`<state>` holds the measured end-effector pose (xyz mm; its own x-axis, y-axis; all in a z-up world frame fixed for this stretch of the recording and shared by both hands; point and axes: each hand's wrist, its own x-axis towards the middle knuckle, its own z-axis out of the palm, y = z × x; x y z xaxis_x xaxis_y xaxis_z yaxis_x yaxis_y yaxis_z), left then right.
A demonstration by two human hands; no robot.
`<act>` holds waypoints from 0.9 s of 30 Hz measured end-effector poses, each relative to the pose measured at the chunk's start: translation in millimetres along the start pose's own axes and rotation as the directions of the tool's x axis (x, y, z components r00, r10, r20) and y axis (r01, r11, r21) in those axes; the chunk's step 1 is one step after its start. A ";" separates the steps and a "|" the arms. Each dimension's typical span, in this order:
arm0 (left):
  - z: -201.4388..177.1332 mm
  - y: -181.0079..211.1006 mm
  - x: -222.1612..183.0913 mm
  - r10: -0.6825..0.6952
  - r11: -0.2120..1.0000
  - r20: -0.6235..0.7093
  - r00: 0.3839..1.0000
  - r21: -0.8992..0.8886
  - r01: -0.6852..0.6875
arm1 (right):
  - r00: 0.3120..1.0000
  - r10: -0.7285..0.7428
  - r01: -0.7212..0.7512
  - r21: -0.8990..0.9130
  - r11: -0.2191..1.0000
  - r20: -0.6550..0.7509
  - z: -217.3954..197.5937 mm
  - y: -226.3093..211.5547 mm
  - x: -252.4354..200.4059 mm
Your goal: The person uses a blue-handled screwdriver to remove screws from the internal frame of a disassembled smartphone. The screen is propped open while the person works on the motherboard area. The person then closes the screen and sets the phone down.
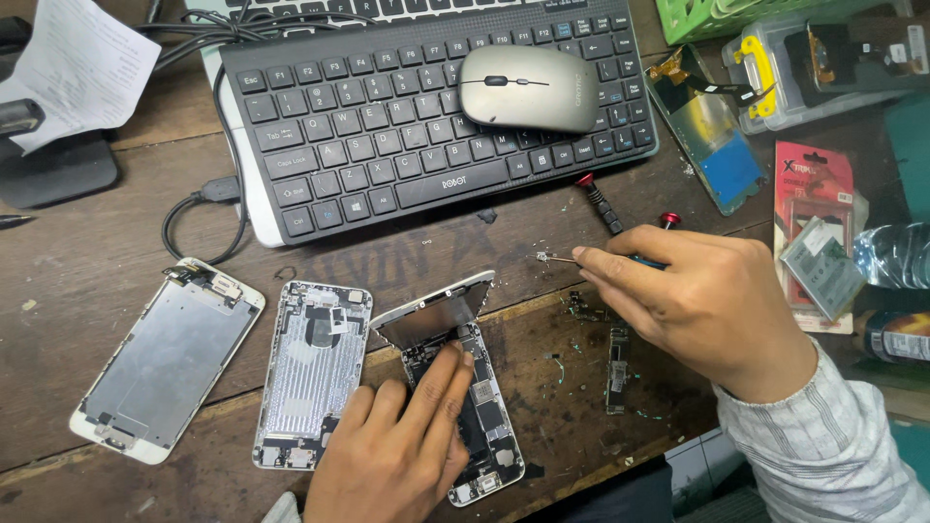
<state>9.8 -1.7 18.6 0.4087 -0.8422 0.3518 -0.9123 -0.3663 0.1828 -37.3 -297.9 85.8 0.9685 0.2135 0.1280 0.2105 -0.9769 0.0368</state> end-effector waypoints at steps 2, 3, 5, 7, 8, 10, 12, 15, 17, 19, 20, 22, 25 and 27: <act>2.2 -0.2 -2.8 0.004 1.000 0.018 1.000 0.007 -0.004 | 1.000 0.007 -0.006 0.063 0.998 -0.016 -8.9 -4.2 3.6; 3.2 -0.2 -4.5 0.009 1.000 0.037 0.999 0.013 -0.010 | 0.999 0.018 -0.014 0.126 0.992 -0.031 -13.3 -6.6 5.4; 4.2 0.2 -3.2 0.002 1.000 0.020 1.000 0.006 -0.002 | 0.999 0.004 0.008 0.216 0.976 -0.053 -17.8 -11.7 6.9; 3.5 0.6 -2.7 -0.012 1.000 0.006 1.000 -0.003 0.012 | 0.997 -0.013 0.034 0.309 0.950 -0.072 -17.1 -18.3 2.9; 2.5 0.2 -2.3 0.003 1.000 0.013 1.000 0.015 -0.004 | 0.992 -0.034 0.072 0.337 0.939 -0.119 -14.1 -21.7 -1.2; 1.0 -0.4 -2.0 0.007 0.999 0.024 1.000 0.035 -0.007 | 0.984 -0.062 0.120 0.369 0.922 -0.165 -5.9 -29.3 -9.4; -0.5 -0.6 -2.7 0.009 0.999 0.050 0.999 0.033 -0.010 | 0.974 -0.060 0.142 0.380 0.914 -0.219 4.7 -37.7 -18.1; -0.6 0.7 -3.1 -0.002 0.999 0.052 0.999 0.036 0.000 | 0.971 -0.058 0.149 0.395 0.907 -0.232 20.3 -46.7 -25.4; -0.7 1.1 -3.3 -0.016 1.000 0.049 0.999 0.013 0.016 | 0.974 -0.069 0.155 0.407 0.900 -0.218 23.0 -50.0 -24.8; 0.8 1.5 -4.1 -0.025 1.000 0.042 0.999 -0.013 0.026 | 0.976 -0.076 0.156 0.414 0.897 -0.202 23.7 -52.3 -24.4; 1.8 1.9 -5.1 -0.021 1.000 0.045 0.999 -0.015 0.022 | 0.978 -0.077 0.153 0.412 0.898 -0.195 23.1 -52.8 -23.8; 2.7 2.1 -5.9 -0.021 1.000 0.047 0.999 -0.016 0.022 | 0.979 -0.082 0.153 0.410 0.899 -0.188 21.8 -53.8 -22.0; 3.4 2.4 -6.3 -0.028 0.999 0.043 0.999 -0.028 0.029 | 0.981 -0.081 0.147 0.400 0.905 -0.176 19.9 -55.7 -20.3; 4.7 2.6 -7.5 -0.025 0.999 0.042 0.999 -0.035 0.027 | 0.981 -0.081 0.146 0.395 0.907 -0.176 19.7 -56.9 -19.2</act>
<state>4.2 1.8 12.2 0.4300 -0.8487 0.3078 -0.8997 -0.3745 0.2242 -65.3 -246.6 61.7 0.9095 0.2904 0.2974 0.3850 -0.8581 -0.3397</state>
